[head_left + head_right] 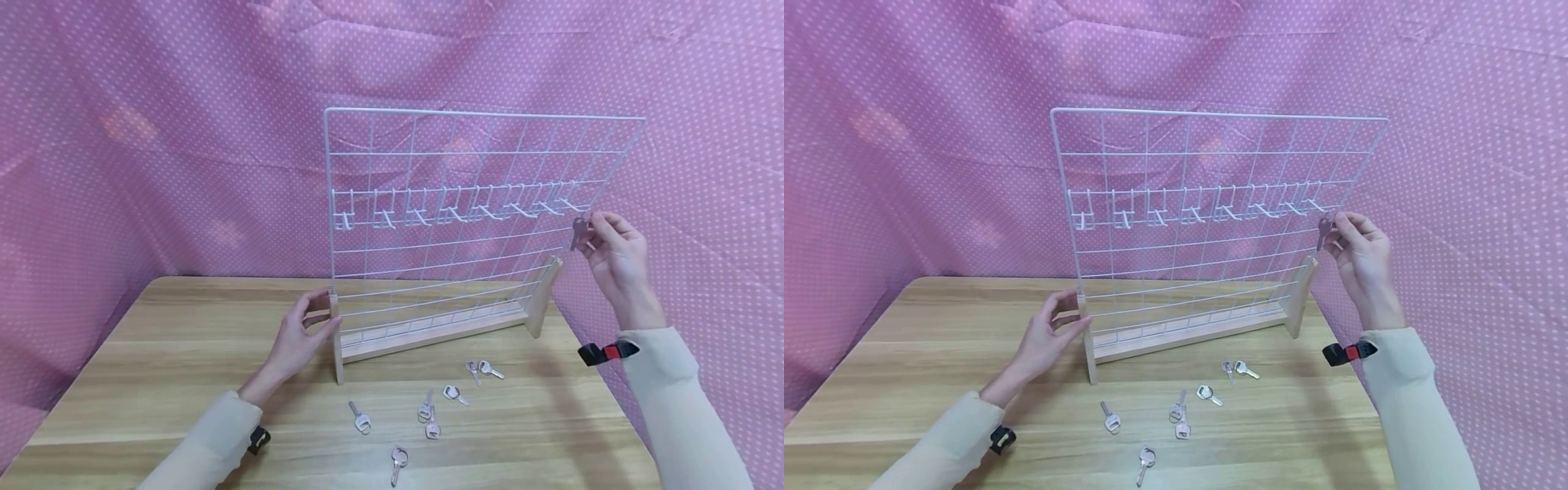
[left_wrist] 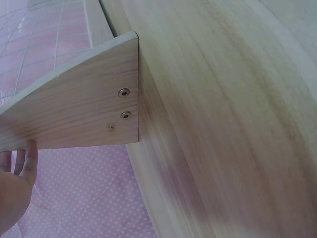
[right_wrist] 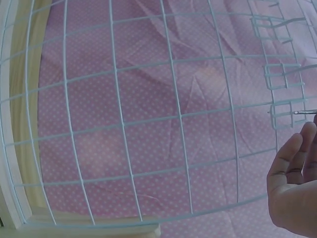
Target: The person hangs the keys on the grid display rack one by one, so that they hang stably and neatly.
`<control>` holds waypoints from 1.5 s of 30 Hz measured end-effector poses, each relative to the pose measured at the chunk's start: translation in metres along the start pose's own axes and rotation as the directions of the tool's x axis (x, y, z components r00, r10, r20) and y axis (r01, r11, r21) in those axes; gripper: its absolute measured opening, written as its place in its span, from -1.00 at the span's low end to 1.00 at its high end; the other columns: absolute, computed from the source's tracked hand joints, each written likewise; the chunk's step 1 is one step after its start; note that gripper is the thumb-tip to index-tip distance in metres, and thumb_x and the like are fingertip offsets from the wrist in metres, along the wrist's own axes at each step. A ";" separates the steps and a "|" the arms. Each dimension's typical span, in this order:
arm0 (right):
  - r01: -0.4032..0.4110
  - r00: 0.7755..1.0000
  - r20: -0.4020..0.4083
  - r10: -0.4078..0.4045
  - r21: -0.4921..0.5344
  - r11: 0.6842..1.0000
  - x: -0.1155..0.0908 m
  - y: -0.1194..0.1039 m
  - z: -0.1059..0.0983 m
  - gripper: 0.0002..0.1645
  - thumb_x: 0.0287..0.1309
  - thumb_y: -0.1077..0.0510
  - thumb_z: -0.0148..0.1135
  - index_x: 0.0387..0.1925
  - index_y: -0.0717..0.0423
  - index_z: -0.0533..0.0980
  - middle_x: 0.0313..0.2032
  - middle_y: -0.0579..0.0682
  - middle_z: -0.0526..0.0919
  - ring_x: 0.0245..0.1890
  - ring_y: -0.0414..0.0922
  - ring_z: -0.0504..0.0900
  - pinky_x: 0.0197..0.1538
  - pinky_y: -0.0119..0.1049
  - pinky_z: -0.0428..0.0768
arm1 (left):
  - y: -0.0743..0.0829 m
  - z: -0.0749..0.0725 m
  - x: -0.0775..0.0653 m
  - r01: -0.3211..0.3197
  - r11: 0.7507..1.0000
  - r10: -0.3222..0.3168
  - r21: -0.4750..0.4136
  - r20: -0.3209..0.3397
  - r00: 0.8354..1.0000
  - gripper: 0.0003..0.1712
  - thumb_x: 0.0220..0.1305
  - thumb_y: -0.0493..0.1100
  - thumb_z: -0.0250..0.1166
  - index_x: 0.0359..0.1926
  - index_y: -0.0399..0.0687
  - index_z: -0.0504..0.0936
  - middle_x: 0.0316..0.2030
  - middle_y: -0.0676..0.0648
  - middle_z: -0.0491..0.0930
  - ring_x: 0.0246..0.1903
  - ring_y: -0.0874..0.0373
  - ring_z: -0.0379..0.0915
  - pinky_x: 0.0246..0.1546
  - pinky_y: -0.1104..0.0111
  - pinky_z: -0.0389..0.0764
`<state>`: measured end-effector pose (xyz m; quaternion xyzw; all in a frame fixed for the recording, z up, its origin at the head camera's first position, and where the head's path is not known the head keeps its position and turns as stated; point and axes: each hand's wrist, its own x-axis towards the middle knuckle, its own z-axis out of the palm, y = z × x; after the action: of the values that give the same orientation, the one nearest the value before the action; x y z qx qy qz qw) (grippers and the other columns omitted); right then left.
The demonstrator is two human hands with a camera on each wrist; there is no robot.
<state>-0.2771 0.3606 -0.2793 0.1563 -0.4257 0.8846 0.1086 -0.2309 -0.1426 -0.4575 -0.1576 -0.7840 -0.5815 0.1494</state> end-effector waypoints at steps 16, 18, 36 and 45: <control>-0.057 0.998 0.021 0.056 0.032 0.998 0.012 0.019 -0.005 -0.88 0.39 0.38 0.25 -0.25 0.33 0.69 -0.29 0.15 0.83 -0.38 -0.05 0.76 -0.32 -0.30 0.79 | 0.000 0.000 -0.001 -0.001 1.000 0.001 0.003 0.000 1.000 -0.31 0.33 -0.31 0.46 0.41 -0.24 0.41 0.16 -0.25 0.59 0.08 0.33 0.53 0.26 0.37 0.76; -0.069 0.998 0.005 0.069 0.039 0.997 0.011 0.019 -0.004 -0.89 0.39 0.38 0.25 -0.23 0.33 0.68 -0.29 0.14 0.83 -0.40 -0.05 0.74 -0.32 -0.30 0.79 | 0.001 0.000 -0.001 0.006 1.000 -0.006 0.002 0.000 1.000 -0.31 0.33 -0.32 0.46 0.41 -0.24 0.41 0.16 -0.25 0.59 0.09 0.31 0.54 0.27 0.34 0.76; -0.176 0.982 -0.046 0.182 -0.564 0.807 -0.060 0.080 -0.055 -0.87 0.43 0.25 0.31 -0.11 0.01 0.72 -0.29 -0.21 0.83 -0.35 -0.30 0.74 -0.16 -0.52 0.80 | -0.001 0.000 0.000 0.008 1.000 -0.008 0.004 0.005 1.000 -0.31 0.33 -0.31 0.46 0.41 -0.25 0.40 0.17 -0.27 0.58 0.13 0.06 0.56 0.28 0.21 0.76; -0.179 0.950 -0.013 0.313 -0.842 0.508 -0.098 0.117 -0.078 -0.69 0.46 0.16 0.30 0.09 0.28 0.64 -0.26 -0.35 0.77 -0.29 -0.33 0.70 -0.17 -0.43 0.80 | -0.002 0.001 0.000 0.001 1.000 0.000 0.006 -0.001 1.000 -0.33 0.34 -0.31 0.45 0.40 -0.26 0.41 0.16 -0.30 0.59 0.13 -0.03 0.60 0.28 0.14 0.76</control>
<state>-0.2385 0.3441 -0.4455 0.0854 -0.8186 0.5679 0.0124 -0.2315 -0.1419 -0.4592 -0.1567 -0.7858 -0.5792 0.1500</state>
